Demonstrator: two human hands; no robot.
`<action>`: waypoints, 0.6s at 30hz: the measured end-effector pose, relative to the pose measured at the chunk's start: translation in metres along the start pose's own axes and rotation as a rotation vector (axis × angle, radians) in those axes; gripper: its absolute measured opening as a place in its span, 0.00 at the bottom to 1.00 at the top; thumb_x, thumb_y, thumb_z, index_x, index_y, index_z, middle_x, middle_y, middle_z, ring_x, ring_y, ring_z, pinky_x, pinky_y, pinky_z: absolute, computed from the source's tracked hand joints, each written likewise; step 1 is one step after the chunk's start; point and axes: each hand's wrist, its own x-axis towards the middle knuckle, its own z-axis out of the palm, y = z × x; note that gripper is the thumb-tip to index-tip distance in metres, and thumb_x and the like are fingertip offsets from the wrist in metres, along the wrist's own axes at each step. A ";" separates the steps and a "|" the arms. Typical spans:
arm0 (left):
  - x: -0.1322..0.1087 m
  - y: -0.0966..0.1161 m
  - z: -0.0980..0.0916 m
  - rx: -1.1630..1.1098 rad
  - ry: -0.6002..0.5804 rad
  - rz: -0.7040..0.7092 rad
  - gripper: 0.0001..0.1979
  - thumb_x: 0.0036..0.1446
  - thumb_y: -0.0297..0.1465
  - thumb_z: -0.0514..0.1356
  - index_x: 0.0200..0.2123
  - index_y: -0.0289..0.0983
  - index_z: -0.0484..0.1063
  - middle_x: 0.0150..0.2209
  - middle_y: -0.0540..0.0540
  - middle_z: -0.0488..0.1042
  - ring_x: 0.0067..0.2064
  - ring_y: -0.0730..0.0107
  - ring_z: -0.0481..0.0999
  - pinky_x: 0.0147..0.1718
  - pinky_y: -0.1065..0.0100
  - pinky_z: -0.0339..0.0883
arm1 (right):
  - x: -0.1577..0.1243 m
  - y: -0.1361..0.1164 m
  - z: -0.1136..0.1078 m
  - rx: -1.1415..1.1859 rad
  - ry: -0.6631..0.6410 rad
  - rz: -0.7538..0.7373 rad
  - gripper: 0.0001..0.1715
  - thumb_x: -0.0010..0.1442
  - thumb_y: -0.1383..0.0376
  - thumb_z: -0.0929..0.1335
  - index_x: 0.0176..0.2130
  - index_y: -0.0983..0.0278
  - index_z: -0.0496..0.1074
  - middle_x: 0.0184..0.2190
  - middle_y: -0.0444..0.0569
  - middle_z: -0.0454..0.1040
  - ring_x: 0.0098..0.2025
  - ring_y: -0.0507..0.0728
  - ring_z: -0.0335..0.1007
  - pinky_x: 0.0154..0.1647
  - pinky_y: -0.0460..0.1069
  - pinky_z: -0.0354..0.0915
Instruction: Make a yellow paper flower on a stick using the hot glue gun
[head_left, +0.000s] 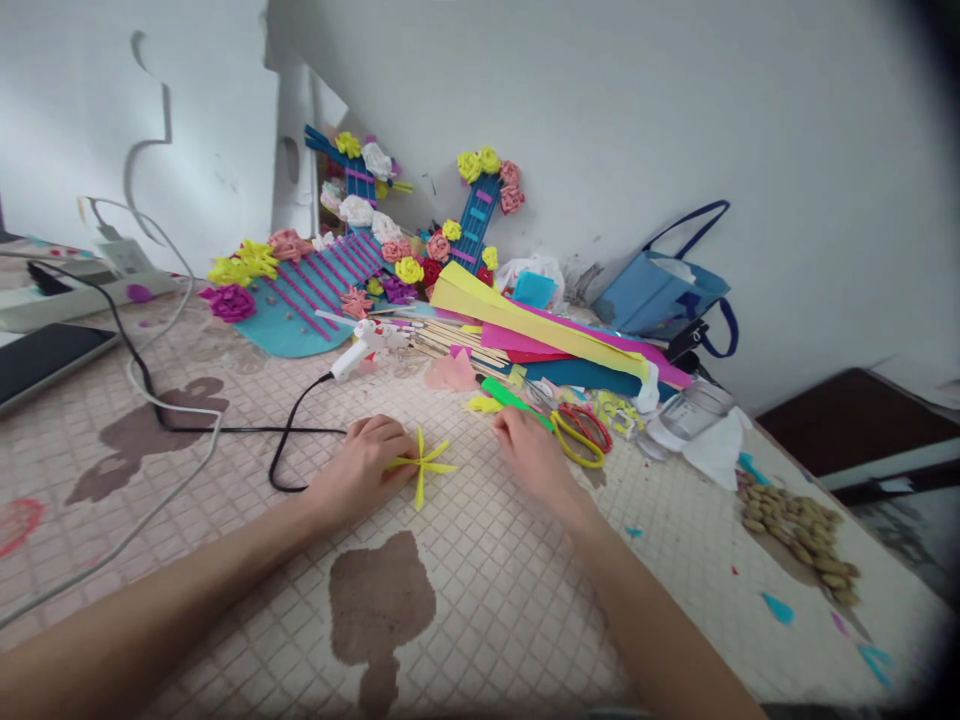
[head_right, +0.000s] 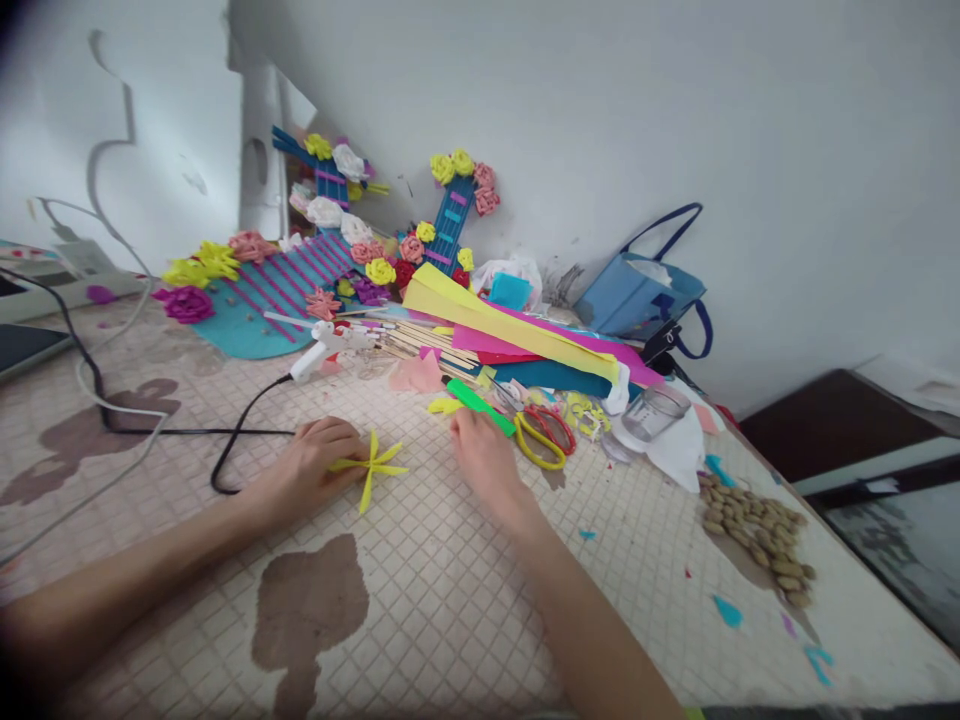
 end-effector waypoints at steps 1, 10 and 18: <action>0.000 0.000 0.000 0.003 0.005 0.000 0.03 0.58 0.29 0.58 0.32 0.39 0.71 0.35 0.48 0.72 0.42 0.64 0.68 0.41 0.62 0.57 | -0.001 -0.004 0.005 0.025 -0.008 -0.024 0.06 0.63 0.71 0.60 0.37 0.64 0.65 0.35 0.51 0.71 0.40 0.58 0.66 0.39 0.52 0.62; 0.004 0.005 -0.003 -0.012 0.011 0.006 0.02 0.56 0.28 0.58 0.31 0.37 0.71 0.33 0.47 0.73 0.40 0.64 0.69 0.40 0.64 0.59 | 0.012 -0.018 0.019 -0.047 -0.104 -0.098 0.05 0.63 0.68 0.61 0.37 0.63 0.65 0.36 0.51 0.71 0.36 0.57 0.68 0.30 0.49 0.59; 0.010 -0.001 -0.003 0.008 -0.006 0.076 0.03 0.57 0.28 0.57 0.31 0.38 0.71 0.34 0.47 0.73 0.41 0.64 0.69 0.42 0.62 0.58 | 0.010 -0.021 0.017 -0.046 -0.087 -0.062 0.06 0.65 0.66 0.60 0.39 0.63 0.65 0.37 0.52 0.71 0.38 0.57 0.68 0.32 0.48 0.59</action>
